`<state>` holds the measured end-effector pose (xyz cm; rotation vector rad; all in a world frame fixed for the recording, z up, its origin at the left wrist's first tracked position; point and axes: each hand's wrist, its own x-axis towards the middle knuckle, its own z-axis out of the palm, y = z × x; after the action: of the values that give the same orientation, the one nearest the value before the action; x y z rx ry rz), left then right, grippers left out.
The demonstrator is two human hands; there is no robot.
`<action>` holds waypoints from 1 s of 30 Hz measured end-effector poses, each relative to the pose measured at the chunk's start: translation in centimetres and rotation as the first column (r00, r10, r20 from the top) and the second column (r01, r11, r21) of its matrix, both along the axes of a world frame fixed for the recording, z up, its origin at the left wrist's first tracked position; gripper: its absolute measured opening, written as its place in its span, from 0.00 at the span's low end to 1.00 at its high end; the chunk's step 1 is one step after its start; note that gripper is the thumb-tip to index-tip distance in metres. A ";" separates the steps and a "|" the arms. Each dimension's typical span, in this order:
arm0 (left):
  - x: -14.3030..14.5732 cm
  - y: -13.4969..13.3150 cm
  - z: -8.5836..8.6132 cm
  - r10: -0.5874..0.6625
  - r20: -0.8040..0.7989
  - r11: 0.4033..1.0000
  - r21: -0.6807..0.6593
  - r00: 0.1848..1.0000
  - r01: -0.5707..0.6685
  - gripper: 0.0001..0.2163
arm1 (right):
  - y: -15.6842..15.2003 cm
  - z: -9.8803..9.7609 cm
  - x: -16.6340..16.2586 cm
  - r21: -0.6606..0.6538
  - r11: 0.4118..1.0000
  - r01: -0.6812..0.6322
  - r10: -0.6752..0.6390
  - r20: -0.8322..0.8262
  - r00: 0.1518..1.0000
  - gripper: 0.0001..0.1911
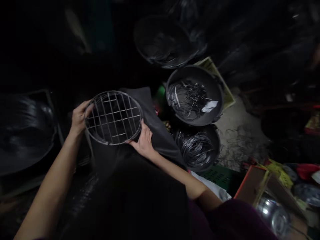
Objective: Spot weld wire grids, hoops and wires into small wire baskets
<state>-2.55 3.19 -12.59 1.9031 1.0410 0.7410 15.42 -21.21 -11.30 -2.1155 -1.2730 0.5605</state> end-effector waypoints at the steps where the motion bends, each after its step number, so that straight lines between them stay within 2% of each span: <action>1: 0.0 0.2 0.1 0.013 -0.034 1.000 0.011 0.999 -0.013 0.25 | 0.0 0.3 1.6 0.037 0.999 -0.024 0.025 -0.025 0.999 0.49; 3: -0.1 0.6 0.6 0.036 -0.077 0.999 -0.019 0.996 -0.038 0.26 | 0.2 1.0 6.4 0.084 0.996 -0.020 0.023 -0.031 0.999 0.31; 5: -0.1 1.1 1.5 0.009 -0.036 0.978 -0.207 0.999 -0.016 0.30 | 1.0 1.3 12.9 0.000 0.995 0.102 -0.102 0.061 0.993 0.21; 7: 0.2 1.8 2.7 -0.098 0.059 0.883 -0.456 0.993 0.114 0.33 | 2.4 0.8 19.5 -0.190 0.942 0.278 -0.232 0.232 0.945 0.20; 8: 0.3 2.2 3.3 -0.170 0.079 0.826 -0.532 0.982 0.186 0.34 | 3.3 0.2 22.3 -0.252 0.914 0.319 -0.247 0.279 0.928 0.19; 9: 0.5 2.7 3.8 -0.247 0.066 0.790 -0.565 0.967 0.240 0.34 | 4.2 -0.6 24.6 -0.308 0.889 0.340 -0.244 0.311 0.919 0.18; 11: 0.7 3.5 4.8 -0.353 -0.046 0.799 -0.535 0.935 0.275 0.32 | 5.7 -2.4 27.4 -0.387 0.859 0.335 -0.214 0.324 0.922 0.15; 14: 0.1 4.1 6.6 -0.323 -0.180 0.878 -0.424 0.929 0.223 0.34 | 7.2 -4.5 28.3 -0.483 0.812 0.327 -0.172 0.338 0.925 0.13; 16: -0.8 3.8 8.5 -0.262 -0.178 0.927 -0.318 0.949 0.197 0.42 | 7.4 -4.8 27.8 -0.518 0.795 0.316 -0.142 0.347 0.927 0.13; 18: -1.6 2.9 10.3 -0.209 -0.145 0.974 -0.117 0.967 0.193 0.52 | 7.1 -4.3 27.4 -0.537 0.790 0.295 -0.105 0.355 0.929 0.12; 20: -1.6 1.5 11.2 -0.181 -0.141 0.969 0.144 0.973 0.201 0.58 | 6.6 -3.3 27.4 -0.543 0.795 0.270 -0.064 0.367 0.928 0.10; 22: -1.0 0.2 10.5 -0.159 -0.193 0.916 0.338 0.968 0.218 0.56 | 6.3 -2.2 27.9 -0.537 0.804 0.255 -0.040 0.379 0.925 0.08; 23: -0.5 -0.3 9.7 -0.149 -0.227 0.900 0.371 0.963 0.227 0.53 | 6.2 -1.6 28.2 -0.528 0.809 0.259 -0.043 0.385 0.922 0.07; 25: 0.4 -1.2 7.7 -0.133 -0.266 0.894 0.383 0.955 0.232 0.49 | 6.1 -0.2 28.3 -0.505 0.818 0.274 -0.059 0.400 0.915 0.05; 27: 1.3 -2.0 6.3 -0.116 -0.315 0.905 0.358 0.942 0.231 0.46 | 5.9 1.9 27.3 -0.438 0.858 0.268 -0.109 0.355 0.929 0.04; 28: 1.7 -2.5 6.1 -0.105 -0.346 0.912 0.341 0.932 0.229 0.46 | 5.8 3.2 26.1 -0.376 0.896 0.238 -0.149 0.252 0.956 0.08; 30: 2.3 -3.2 6.5 -0.078 -0.404 0.925 0.312 0.911 0.218 0.46 | 5.9 5.9 22.7 -0.249 0.963 0.108 -0.145 -0.138 0.980 0.22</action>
<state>-0.26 -0.02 -6.11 2.4837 1.0267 0.4932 38.11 -15.30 -5.37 -2.2799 -1.0171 0.8414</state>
